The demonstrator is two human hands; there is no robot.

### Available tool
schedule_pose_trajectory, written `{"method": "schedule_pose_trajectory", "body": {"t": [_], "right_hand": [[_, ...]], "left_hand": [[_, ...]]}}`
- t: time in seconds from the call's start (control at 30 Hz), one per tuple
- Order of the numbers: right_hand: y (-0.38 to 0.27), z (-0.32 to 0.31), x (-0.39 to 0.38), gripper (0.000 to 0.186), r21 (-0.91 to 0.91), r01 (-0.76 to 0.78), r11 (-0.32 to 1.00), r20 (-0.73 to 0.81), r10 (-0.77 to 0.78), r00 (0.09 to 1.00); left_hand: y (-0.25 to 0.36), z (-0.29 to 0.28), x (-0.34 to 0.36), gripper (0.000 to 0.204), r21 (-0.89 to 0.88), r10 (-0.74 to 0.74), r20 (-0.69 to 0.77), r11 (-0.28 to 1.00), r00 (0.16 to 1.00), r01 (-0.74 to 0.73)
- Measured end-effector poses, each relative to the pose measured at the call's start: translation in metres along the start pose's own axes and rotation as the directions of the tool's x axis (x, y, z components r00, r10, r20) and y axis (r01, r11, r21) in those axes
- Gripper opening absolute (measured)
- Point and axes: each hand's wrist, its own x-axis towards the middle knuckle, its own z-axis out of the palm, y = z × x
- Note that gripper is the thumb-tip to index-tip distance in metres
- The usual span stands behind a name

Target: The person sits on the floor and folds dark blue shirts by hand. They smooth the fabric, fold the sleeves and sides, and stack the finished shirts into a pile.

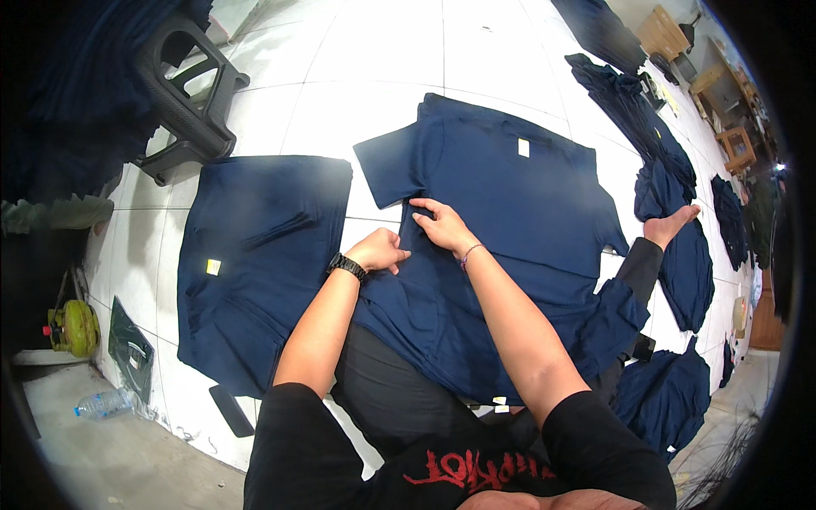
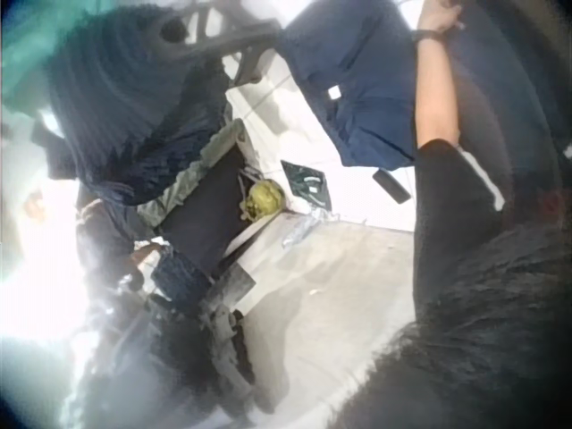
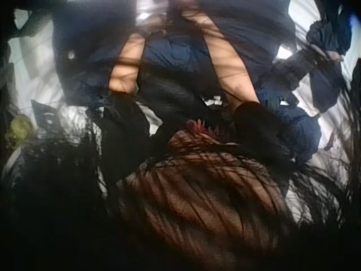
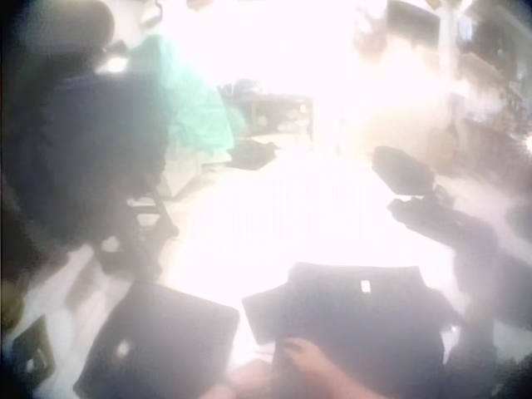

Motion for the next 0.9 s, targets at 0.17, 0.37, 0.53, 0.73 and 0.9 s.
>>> {"method": "schedule_pose_trajectory", "body": {"t": [0.17,0.37,0.53,0.73,0.9], "right_hand": [[0.006,0.011,0.005,0.05,-0.155,0.028,0.987,-0.022,-0.032,0.999],[-0.032,-0.007,-0.016,0.054,0.194,-0.135,0.972,0.164,0.103,0.981],[0.011,-0.005,-0.013,0.041,0.388,-0.023,0.921,-0.007,0.028,1.0],[-0.013,0.032,-0.02,0.028,-0.162,-0.007,0.987,-0.117,-0.012,0.993],[-0.02,0.04,-0.028,0.03,-0.387,0.01,0.922,-0.221,-0.103,0.97]], "left_hand": [[-0.007,0.001,0.008,0.034,0.031,0.045,0.035,0.998,0.998,-0.046],[-0.009,0.0,0.0,0.033,-0.019,0.062,0.005,0.998,0.998,-0.062],[0.004,0.001,0.007,0.031,0.017,0.004,0.036,1.0,0.999,-0.005],[-0.01,-0.004,-0.003,0.035,0.158,-0.028,-0.036,0.987,0.999,0.034],[0.017,0.008,-0.008,0.023,0.553,0.519,-0.403,0.794,0.754,-0.251]]}}
